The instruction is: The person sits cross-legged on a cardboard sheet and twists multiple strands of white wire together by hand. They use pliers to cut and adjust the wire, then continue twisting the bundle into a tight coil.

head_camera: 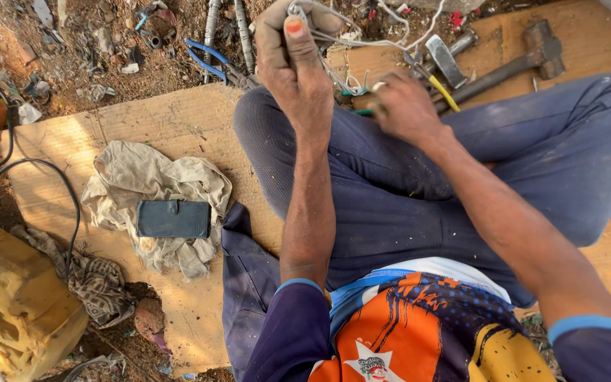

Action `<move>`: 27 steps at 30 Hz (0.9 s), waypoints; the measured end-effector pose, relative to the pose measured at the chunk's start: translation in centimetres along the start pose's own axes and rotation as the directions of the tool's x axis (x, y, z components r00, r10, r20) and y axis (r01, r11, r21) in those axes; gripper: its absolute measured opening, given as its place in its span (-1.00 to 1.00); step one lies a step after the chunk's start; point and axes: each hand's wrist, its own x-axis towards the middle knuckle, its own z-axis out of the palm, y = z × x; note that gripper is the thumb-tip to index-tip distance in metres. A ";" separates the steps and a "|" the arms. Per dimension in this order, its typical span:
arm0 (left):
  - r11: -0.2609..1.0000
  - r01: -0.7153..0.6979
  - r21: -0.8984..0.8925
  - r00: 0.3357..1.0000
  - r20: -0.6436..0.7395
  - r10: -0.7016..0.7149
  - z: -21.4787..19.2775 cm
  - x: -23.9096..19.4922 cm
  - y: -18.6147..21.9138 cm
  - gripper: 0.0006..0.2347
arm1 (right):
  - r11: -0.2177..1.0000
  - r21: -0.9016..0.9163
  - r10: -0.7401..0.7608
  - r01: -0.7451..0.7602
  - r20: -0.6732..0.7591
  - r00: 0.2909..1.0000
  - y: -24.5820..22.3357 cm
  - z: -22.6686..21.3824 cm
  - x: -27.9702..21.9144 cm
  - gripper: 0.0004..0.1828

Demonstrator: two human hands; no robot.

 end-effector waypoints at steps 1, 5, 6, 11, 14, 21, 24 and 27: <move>1.000 -0.002 -0.001 1.000 0.014 0.002 0.1 -0.1 0.2 -0.81 | 0.983 -0.126 -0.135 0.132 -0.011 0.991 -0.8 0.4 0.6 -0.58; 0.999 0.040 -0.019 0.998 0.058 -0.038 -1.1 1.1 1.5 -0.79 | 0.957 -0.257 -0.092 0.131 0.155 0.984 -2.9 0.5 4.0 -0.52; 0.998 0.061 -0.013 0.997 0.053 -0.060 -1.4 1.1 1.8 -0.78 | 0.959 -0.242 -0.110 0.145 0.152 0.982 -2.6 0.3 4.1 -0.58; 0.996 0.077 -0.050 0.996 0.057 -0.075 -2.3 1.7 2.1 -0.79 | 0.997 0.050 0.061 -0.063 0.024 0.998 1.2 -2.1 3.0 -0.77; 0.976 0.133 -0.174 0.991 0.055 -0.125 -2.5 2.0 1.9 -0.80 | 0.912 0.363 0.271 -0.192 -0.181 0.945 3.4 -4.2 0.4 -0.83; 0.831 0.333 -0.446 0.942 0.126 -0.311 -2.5 2.0 1.5 -0.82 | 0.615 0.771 0.481 0.166 -0.533 0.696 4.0 -12.5 -5.4 -0.79; 0.844 0.349 -0.406 0.935 0.088 -0.344 -1.6 1.7 1.2 -0.82 | 0.419 0.856 0.625 0.303 -0.514 0.587 3.4 -17.6 -7.6 -0.78; 0.847 0.395 -0.355 0.909 0.016 -0.417 -1.1 1.0 1.3 -0.83 | 0.272 0.882 0.673 0.385 -0.460 0.579 2.7 -20.8 -10.2 -0.78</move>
